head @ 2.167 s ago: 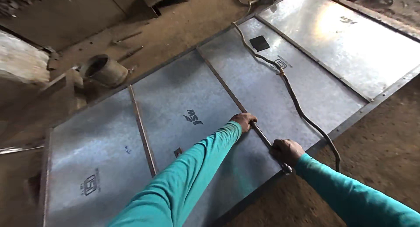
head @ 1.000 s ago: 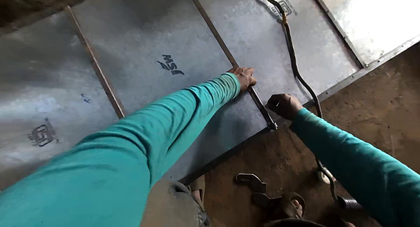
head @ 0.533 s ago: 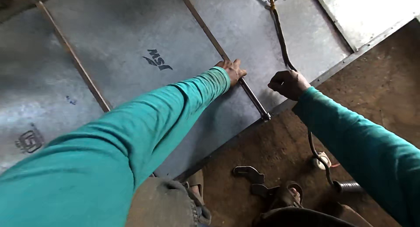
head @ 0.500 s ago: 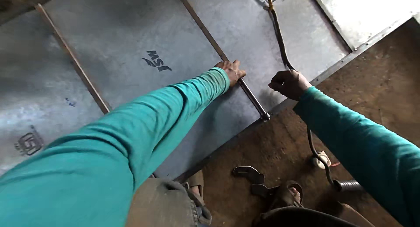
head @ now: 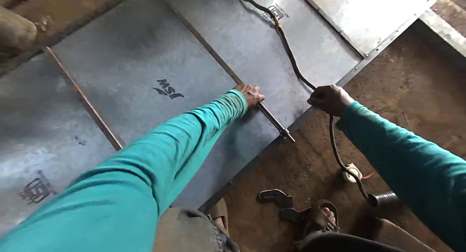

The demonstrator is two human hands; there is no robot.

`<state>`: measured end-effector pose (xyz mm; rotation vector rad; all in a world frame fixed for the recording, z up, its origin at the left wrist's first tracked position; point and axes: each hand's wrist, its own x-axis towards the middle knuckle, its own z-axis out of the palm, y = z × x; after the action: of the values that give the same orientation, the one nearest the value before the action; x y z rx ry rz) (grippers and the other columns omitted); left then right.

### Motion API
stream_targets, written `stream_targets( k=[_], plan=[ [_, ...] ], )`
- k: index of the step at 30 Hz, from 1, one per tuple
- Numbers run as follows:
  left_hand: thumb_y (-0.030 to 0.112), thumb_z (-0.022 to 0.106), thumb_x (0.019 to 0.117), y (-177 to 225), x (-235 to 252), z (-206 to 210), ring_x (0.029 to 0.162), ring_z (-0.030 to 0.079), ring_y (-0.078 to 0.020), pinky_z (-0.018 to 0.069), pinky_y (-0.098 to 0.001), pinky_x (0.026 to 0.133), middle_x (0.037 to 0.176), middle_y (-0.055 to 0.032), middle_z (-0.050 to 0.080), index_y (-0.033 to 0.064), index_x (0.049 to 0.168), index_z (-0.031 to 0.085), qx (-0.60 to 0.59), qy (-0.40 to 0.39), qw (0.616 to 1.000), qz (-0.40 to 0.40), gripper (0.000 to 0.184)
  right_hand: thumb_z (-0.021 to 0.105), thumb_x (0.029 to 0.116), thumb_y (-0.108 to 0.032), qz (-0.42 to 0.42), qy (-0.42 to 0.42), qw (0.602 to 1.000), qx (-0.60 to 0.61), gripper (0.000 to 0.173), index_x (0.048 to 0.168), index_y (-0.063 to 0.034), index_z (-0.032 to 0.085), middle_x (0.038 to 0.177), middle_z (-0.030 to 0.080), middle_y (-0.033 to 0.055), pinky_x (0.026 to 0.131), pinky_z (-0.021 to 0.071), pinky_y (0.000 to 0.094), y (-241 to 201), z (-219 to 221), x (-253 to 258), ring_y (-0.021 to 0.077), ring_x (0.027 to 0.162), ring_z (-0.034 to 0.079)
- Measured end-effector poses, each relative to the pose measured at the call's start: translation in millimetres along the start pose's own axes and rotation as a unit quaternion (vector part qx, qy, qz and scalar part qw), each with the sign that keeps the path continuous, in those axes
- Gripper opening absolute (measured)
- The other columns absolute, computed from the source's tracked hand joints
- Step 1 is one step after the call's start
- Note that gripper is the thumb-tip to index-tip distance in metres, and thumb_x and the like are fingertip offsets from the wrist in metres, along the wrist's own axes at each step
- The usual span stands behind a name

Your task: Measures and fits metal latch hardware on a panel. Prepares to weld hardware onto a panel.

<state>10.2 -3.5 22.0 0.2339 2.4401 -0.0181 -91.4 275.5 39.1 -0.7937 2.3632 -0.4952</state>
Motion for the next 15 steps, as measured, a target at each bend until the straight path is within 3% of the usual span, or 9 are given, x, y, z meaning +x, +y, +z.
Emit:
stream_targets(
  k=[7, 12, 15],
  plan=[
    [0.008, 0.045, 0.1081, -2, 2, -3, 0.12, 0.062, -0.0453, 0.0496, -0.0623, 0.098, 0.138, -0.0233, 0.059, 0.0129, 0.136, 0.064, 0.0, -0.009, 1.0, -0.008, 0.034, 0.066, 0.0997, -0.028, -0.056, -0.049, 0.997, 0.023, 0.024, 0.105, -0.0059, 0.075, 0.095, 0.074, 0.0143, 0.085, 0.0542, 0.0604, -22, 36, 2, 0.0321, 0.09, 0.071],
    [0.008, 0.052, 0.105, -13, 12, 0, 0.122, 0.063, -0.0411, 0.0494, -0.0601, 0.102, 0.135, -0.0195, 0.062, 0.0113, 0.134, 0.066, -0.019, -0.003, 1.0, 0.012, 0.032, 0.066, 0.0973, -0.039, 0.013, -0.07, 0.997, -0.022, 0.036, 0.117, -0.0101, 0.072, 0.107, 0.073, 0.0178, 0.086, 0.0524, 0.0658, -78, 81, 22, 0.0399, 0.104, 0.069],
    [0.01, 0.06, 0.1017, -23, 13, 4, 0.12, 0.065, -0.0379, 0.0506, -0.0578, 0.101, 0.13, -0.0185, 0.066, 0.0057, 0.129, 0.067, -0.034, 0.025, 0.998, 0.046, 0.028, 0.064, 0.0973, -0.03, 0.016, -0.077, 0.995, -0.054, 0.025, 0.109, -0.0083, 0.071, 0.104, 0.072, 0.0173, 0.083, 0.0535, 0.0618, -94, 99, 27, 0.0384, 0.103, 0.069]
  ],
)
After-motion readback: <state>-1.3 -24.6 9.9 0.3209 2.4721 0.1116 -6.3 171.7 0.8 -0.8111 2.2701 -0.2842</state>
